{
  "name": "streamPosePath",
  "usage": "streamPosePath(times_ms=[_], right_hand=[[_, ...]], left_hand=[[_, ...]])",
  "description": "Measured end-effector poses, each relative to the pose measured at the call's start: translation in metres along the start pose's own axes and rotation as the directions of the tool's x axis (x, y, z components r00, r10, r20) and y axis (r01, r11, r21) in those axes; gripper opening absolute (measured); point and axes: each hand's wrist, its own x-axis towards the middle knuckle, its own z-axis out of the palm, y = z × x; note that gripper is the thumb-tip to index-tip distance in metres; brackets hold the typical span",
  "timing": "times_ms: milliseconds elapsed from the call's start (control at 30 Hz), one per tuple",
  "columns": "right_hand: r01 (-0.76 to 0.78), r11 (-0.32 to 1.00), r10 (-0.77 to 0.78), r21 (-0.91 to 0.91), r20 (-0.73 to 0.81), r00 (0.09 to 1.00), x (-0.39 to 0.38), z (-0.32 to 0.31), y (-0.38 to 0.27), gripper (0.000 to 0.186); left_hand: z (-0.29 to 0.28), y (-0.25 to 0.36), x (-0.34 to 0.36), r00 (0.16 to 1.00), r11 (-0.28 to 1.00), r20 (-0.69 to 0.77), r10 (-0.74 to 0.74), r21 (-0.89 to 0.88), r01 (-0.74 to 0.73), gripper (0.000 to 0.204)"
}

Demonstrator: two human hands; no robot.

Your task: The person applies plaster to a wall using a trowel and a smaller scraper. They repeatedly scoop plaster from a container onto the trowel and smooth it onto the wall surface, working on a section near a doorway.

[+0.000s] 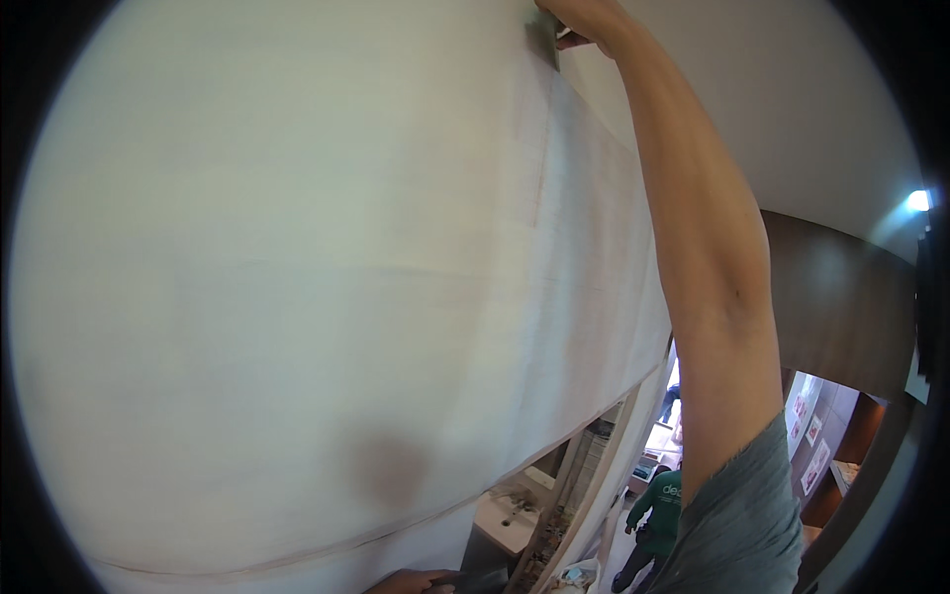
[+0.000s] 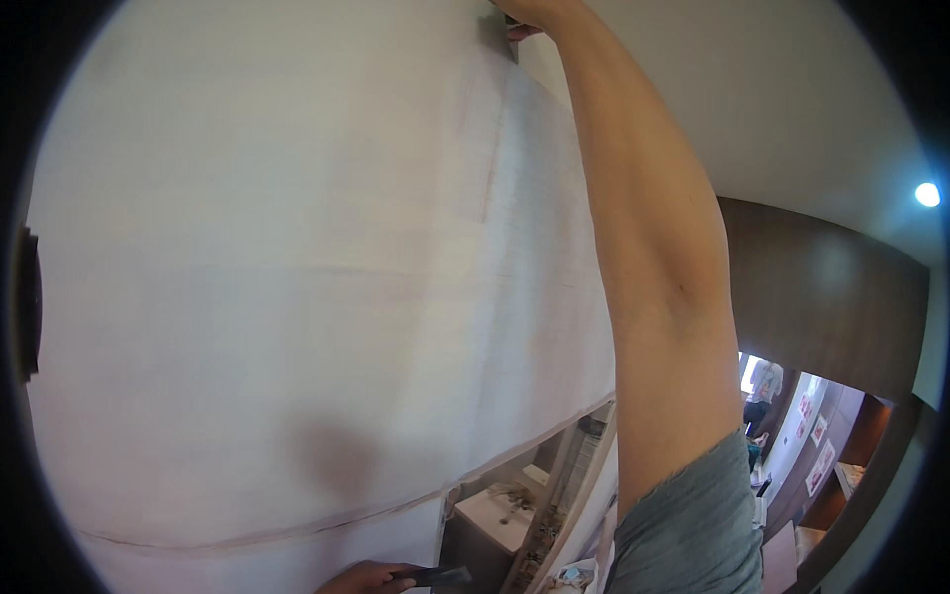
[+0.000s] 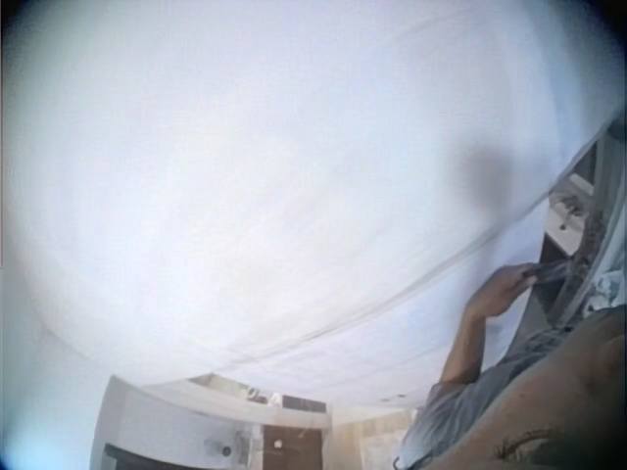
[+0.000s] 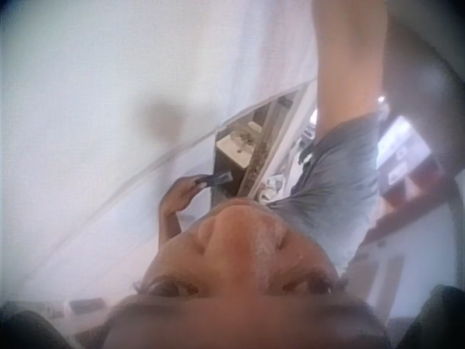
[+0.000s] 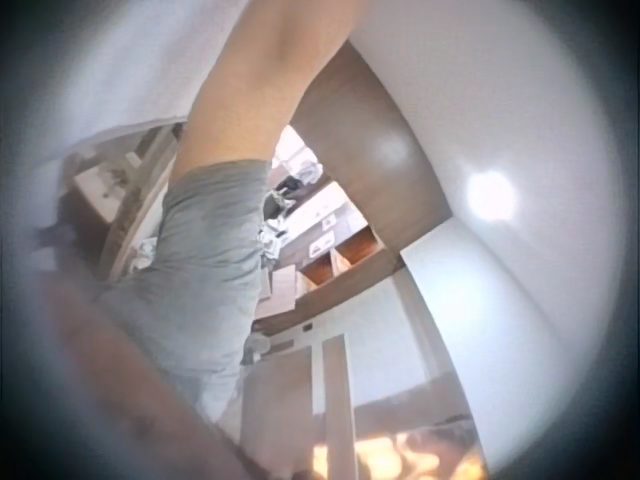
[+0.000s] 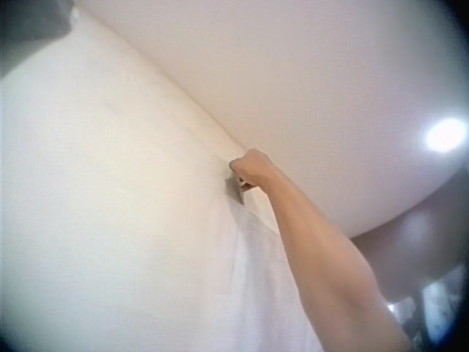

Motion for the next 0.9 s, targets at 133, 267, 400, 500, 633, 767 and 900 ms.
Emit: streamPosePath(times_ms=[133,267,400,500,633,767,900], right_hand=[[0.040,0.997,-0.037,-0.062,0.043,0.998,0.001,0.010,-0.048,0.032],[0.129,0.960,-0.100,-0.249,0.127,0.987,0.007,0.004,-0.078,0.028],[0.115,0.992,-0.113,-0.047,0.044,0.993,-0.013,0.008,-0.106,0.028],[0.189,0.982,-0.190,0.017,0.068,0.979,-0.020,-0.008,-0.110,0.032],[0.245,0.969,-0.236,-0.033,0.173,0.956,-0.015,-0.049,-0.054,0.035],[0.042,0.999,-0.042,-0.007,0.083,0.996,0.019,-0.062,0.096,0.031],[-0.222,0.974,0.224,-0.036,0.081,0.971,-0.001,-0.060,0.211,0.032]], left_hand=[[-0.002,0.004,-0.004,0.999,0.999,-0.017,-0.028,0.036,0.028,0.031],[-0.001,0.008,-0.002,1.000,0.999,0.024,-0.005,0.032,0.005,0.031],[-0.001,0.002,-0.002,1.000,1.000,0.001,-0.018,-0.021,0.018,0.031],[0.001,0.000,-0.003,0.999,0.998,-0.006,-0.044,-0.046,0.044,0.031],[0.003,0.003,-0.003,0.996,0.996,0.026,-0.083,-0.036,0.084,0.031],[0.003,-0.004,-0.006,0.998,0.996,-0.032,-0.062,-0.063,0.060,0.030],[0.006,0.010,-0.001,0.999,0.990,-0.019,-0.026,-0.138,0.023,0.027]])
